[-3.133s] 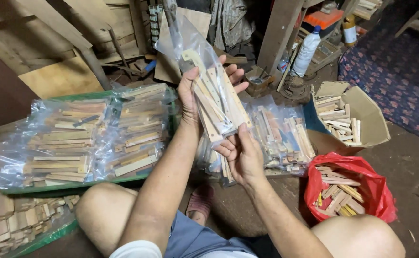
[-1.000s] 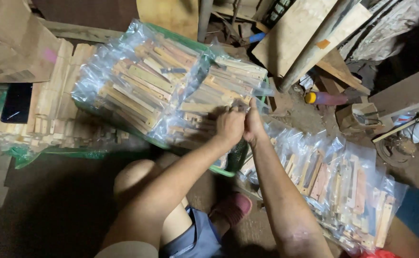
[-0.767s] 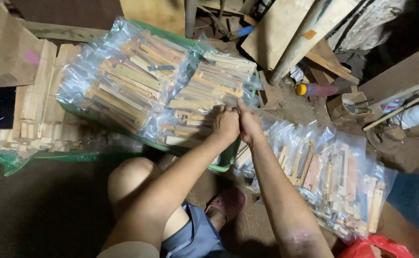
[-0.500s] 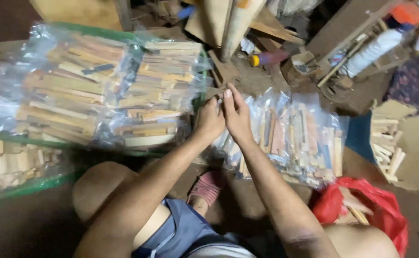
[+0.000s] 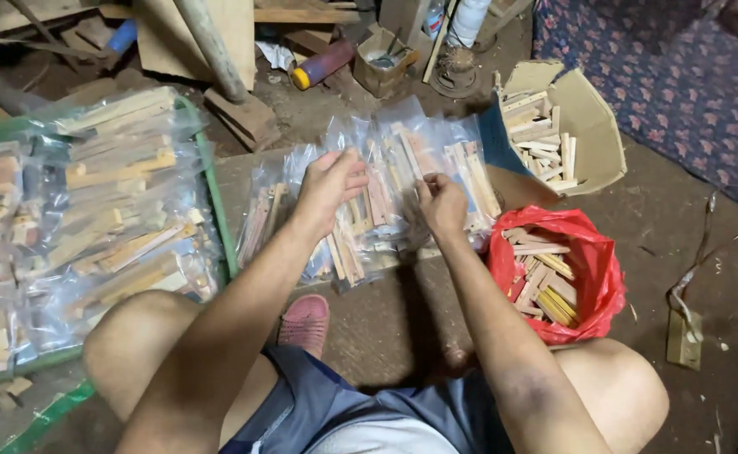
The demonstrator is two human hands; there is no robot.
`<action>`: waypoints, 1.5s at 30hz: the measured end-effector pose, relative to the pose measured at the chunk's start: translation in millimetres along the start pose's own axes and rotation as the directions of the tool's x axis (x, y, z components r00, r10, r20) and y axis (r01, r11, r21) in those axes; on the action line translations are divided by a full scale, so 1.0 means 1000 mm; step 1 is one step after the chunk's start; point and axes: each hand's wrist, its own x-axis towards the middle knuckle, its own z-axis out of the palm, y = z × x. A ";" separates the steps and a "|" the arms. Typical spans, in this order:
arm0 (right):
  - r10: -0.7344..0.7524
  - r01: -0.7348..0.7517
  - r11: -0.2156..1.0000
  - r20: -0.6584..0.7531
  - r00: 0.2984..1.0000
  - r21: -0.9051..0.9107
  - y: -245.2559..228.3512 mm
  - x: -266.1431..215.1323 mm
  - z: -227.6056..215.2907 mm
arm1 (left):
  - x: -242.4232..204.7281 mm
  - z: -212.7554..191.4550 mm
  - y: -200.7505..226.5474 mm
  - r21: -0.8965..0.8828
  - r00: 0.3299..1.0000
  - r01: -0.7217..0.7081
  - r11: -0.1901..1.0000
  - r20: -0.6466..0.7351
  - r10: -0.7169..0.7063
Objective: The person places small wooden strips and larger wooden frame pieces into plastic bags, sometimes counting them and transferring them from a cardboard box or red bag.
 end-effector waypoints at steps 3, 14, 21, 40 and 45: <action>0.143 -0.140 0.983 0.023 0.989 -0.119 0.037 0.022 0.005 | 0.020 0.015 -0.026 0.055 0.999 0.007 0.998 -0.046 -0.004; 0.350 -0.364 0.931 0.240 0.905 0.013 0.048 0.021 0.002 | 0.076 0.030 -0.106 0.205 0.987 0.128 0.970 -0.127 -0.103; 0.293 -0.302 0.947 0.087 0.952 0.111 0.058 0.008 0.005 | 0.116 0.045 -0.160 0.270 0.987 0.135 0.953 -0.125 -0.104; -0.285 0.332 0.911 -0.210 0.935 0.243 -0.017 -0.129 -0.039 | 0.080 0.082 -0.111 -0.060 0.911 0.131 0.990 0.400 -0.097; -0.284 0.290 0.914 -0.061 0.957 0.283 -0.008 -0.117 -0.076 | 0.052 0.098 -0.087 -0.240 0.894 -0.031 0.970 0.428 0.134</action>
